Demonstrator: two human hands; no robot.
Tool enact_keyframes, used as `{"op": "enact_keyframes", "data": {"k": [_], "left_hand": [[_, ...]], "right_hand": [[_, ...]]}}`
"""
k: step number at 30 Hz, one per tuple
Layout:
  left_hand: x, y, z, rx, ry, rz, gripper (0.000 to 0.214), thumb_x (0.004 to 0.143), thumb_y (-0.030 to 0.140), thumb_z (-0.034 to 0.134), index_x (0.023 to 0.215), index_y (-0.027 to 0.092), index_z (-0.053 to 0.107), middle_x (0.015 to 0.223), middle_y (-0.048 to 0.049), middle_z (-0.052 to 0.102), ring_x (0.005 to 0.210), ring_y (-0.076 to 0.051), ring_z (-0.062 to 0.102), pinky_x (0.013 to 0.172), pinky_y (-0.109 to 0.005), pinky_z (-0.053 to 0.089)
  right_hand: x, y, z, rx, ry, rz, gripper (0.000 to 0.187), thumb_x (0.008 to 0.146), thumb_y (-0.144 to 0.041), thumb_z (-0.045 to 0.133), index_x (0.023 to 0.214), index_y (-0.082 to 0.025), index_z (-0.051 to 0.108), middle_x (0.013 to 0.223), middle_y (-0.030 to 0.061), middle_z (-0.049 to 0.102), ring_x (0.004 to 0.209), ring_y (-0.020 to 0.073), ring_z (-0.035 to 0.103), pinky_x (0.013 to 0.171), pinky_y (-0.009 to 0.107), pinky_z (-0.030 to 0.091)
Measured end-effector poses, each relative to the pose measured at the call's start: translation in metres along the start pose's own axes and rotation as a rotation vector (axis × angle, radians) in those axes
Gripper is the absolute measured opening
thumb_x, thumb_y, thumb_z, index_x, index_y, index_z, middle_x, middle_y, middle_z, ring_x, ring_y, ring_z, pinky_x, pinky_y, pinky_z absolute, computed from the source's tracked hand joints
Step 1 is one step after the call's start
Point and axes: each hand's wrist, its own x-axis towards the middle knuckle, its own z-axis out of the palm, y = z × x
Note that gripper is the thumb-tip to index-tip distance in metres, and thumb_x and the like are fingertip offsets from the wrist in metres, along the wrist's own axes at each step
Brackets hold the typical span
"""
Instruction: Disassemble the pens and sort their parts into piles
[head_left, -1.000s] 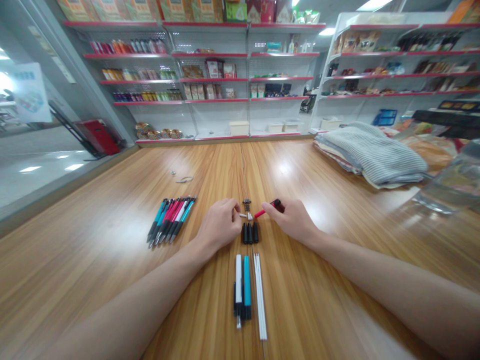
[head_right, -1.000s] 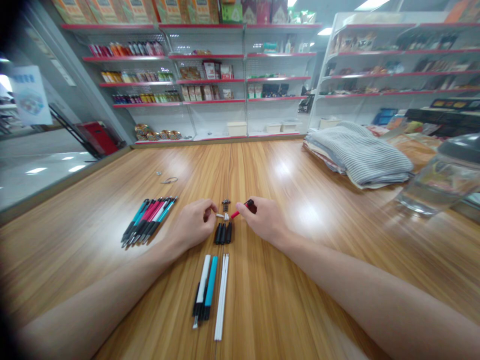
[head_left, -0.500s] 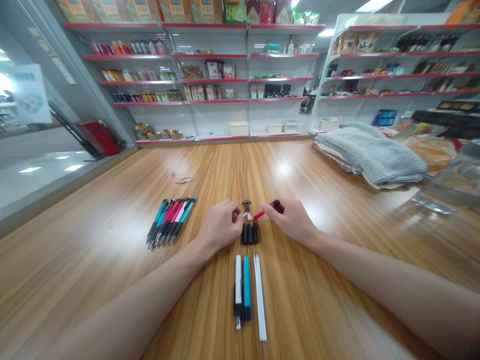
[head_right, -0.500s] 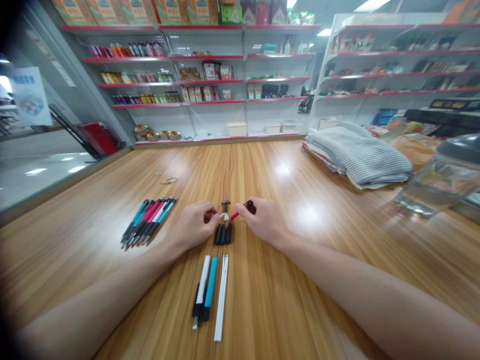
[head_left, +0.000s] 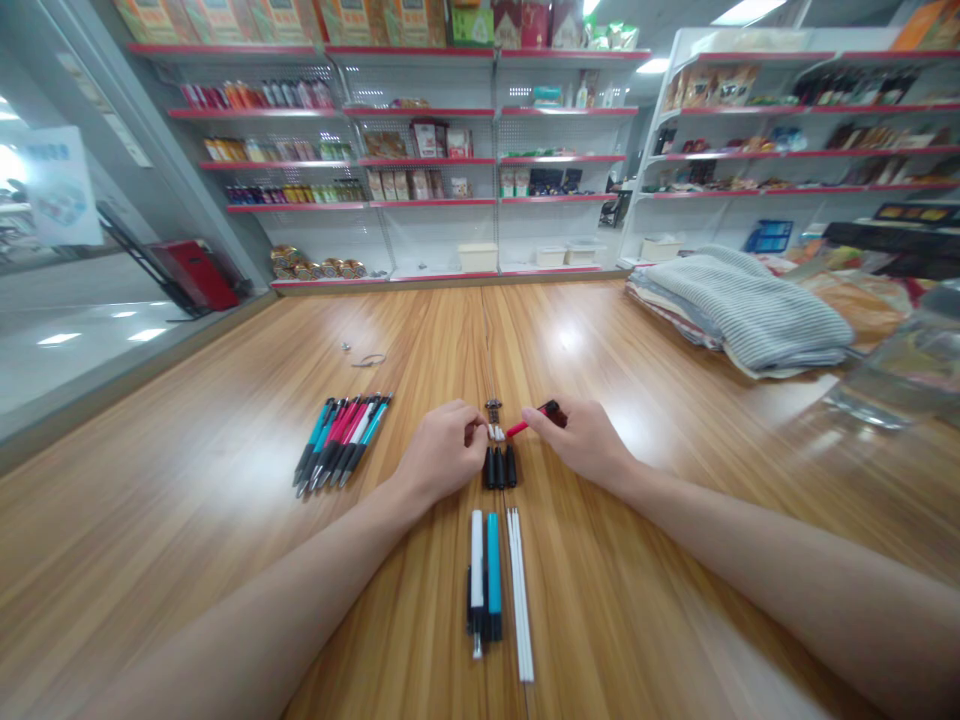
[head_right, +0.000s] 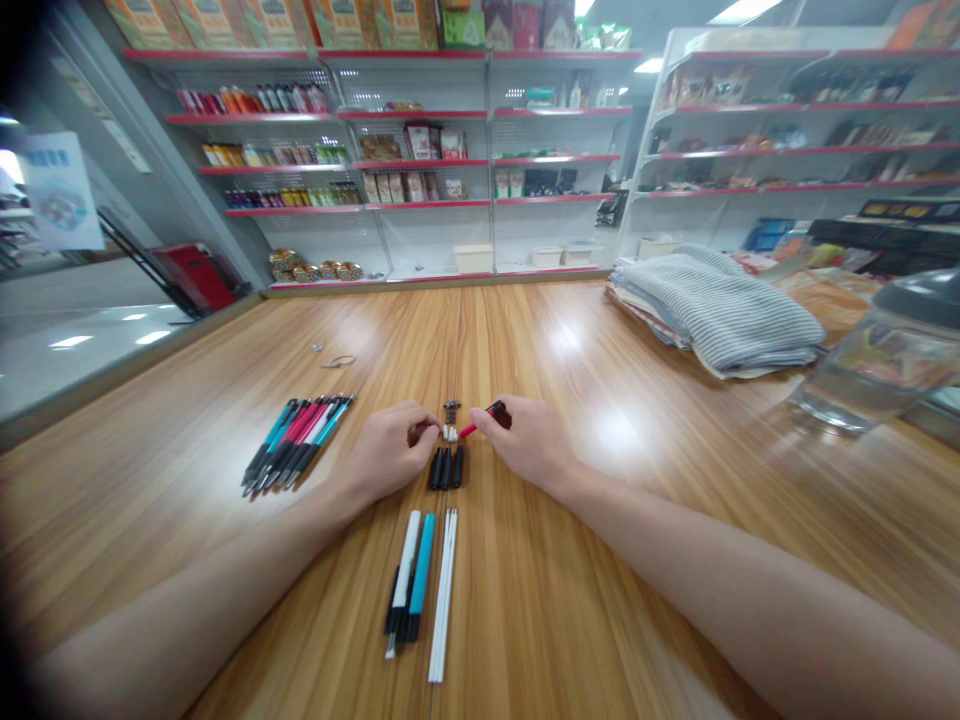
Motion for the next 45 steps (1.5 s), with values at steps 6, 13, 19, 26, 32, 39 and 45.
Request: {"op": "enact_keyframes", "data": {"k": [6, 13, 19, 26, 32, 39, 45], "left_hand": [[-0.0005, -0.0002, 0.0009, -0.022, 0.003, 0.002, 0.016, 0.083, 0.017, 0.050, 0.079, 0.017, 0.065, 0.075, -0.0038, 0.062, 0.071, -0.015, 0.056, 0.064, -0.026, 0.040], [-0.0012, 0.0022, 0.0001, -0.044, 0.016, 0.016, 0.016, 0.083, 0.015, 0.050, 0.081, 0.017, 0.066, 0.076, -0.0031, 0.062, 0.072, -0.015, 0.057, 0.065, -0.026, 0.041], [-0.0007, 0.0028, -0.0008, -0.035, 0.002, 0.034, 0.019, 0.085, 0.015, 0.048, 0.081, 0.017, 0.066, 0.078, -0.0037, 0.063, 0.074, -0.015, 0.058, 0.067, -0.026, 0.042], [-0.0015, 0.0038, -0.0016, -0.042, -0.011, 0.046, 0.019, 0.085, 0.015, 0.048, 0.080, 0.017, 0.066, 0.077, -0.0037, 0.062, 0.073, -0.015, 0.057, 0.067, -0.026, 0.042], [-0.0008, 0.0039, -0.0010, -0.050, -0.023, 0.052, 0.020, 0.086, 0.016, 0.048, 0.078, 0.017, 0.066, 0.076, -0.0038, 0.061, 0.072, -0.014, 0.057, 0.067, -0.026, 0.041], [-0.0011, 0.0041, -0.0014, -0.052, -0.025, 0.054, 0.020, 0.085, 0.016, 0.048, 0.077, 0.017, 0.066, 0.075, -0.0038, 0.061, 0.071, -0.014, 0.057, 0.066, -0.026, 0.041], [-0.0009, 0.0037, -0.0016, -0.040, -0.030, 0.053, 0.021, 0.085, 0.015, 0.048, 0.076, 0.017, 0.067, 0.075, -0.0040, 0.061, 0.071, -0.014, 0.057, 0.066, -0.026, 0.042]], "right_hand": [[-0.0002, 0.0026, 0.0019, 0.008, -0.013, -0.003, 0.048, 0.088, -0.057, 0.045, 0.064, -0.017, 0.056, 0.057, -0.0006, 0.054, 0.054, 0.0109, 0.046, 0.050, 0.024, 0.028], [0.0003, 0.0017, 0.0014, 0.008, -0.016, -0.002, 0.048, 0.088, -0.057, 0.045, 0.064, -0.017, 0.057, 0.057, -0.0006, 0.054, 0.053, 0.0107, 0.047, 0.050, 0.024, 0.028], [0.0002, -0.0005, -0.0009, 0.002, -0.018, -0.007, 0.047, 0.088, -0.056, 0.046, 0.063, -0.017, 0.056, 0.056, -0.0009, 0.053, 0.053, 0.0109, 0.046, 0.050, 0.024, 0.029], [-0.0005, 0.0004, 0.0003, 0.005, -0.022, -0.005, 0.048, 0.088, -0.056, 0.045, 0.064, -0.017, 0.056, 0.056, -0.0008, 0.053, 0.053, 0.0110, 0.046, 0.050, 0.024, 0.029], [0.0004, 0.0011, 0.0004, 0.002, -0.029, -0.007, 0.048, 0.088, -0.057, 0.045, 0.065, -0.017, 0.057, 0.056, -0.0012, 0.052, 0.052, 0.0108, 0.046, 0.050, 0.024, 0.028], [-0.0001, -0.0001, -0.0007, 0.008, -0.031, -0.011, 0.047, 0.088, -0.056, 0.045, 0.065, -0.017, 0.058, 0.056, -0.0010, 0.053, 0.053, 0.0110, 0.046, 0.050, 0.024, 0.029], [0.0001, 0.0002, 0.0007, 0.001, -0.022, -0.009, 0.048, 0.088, -0.056, 0.045, 0.065, -0.017, 0.058, 0.056, -0.0008, 0.053, 0.052, 0.0111, 0.046, 0.050, 0.024, 0.029]]}}
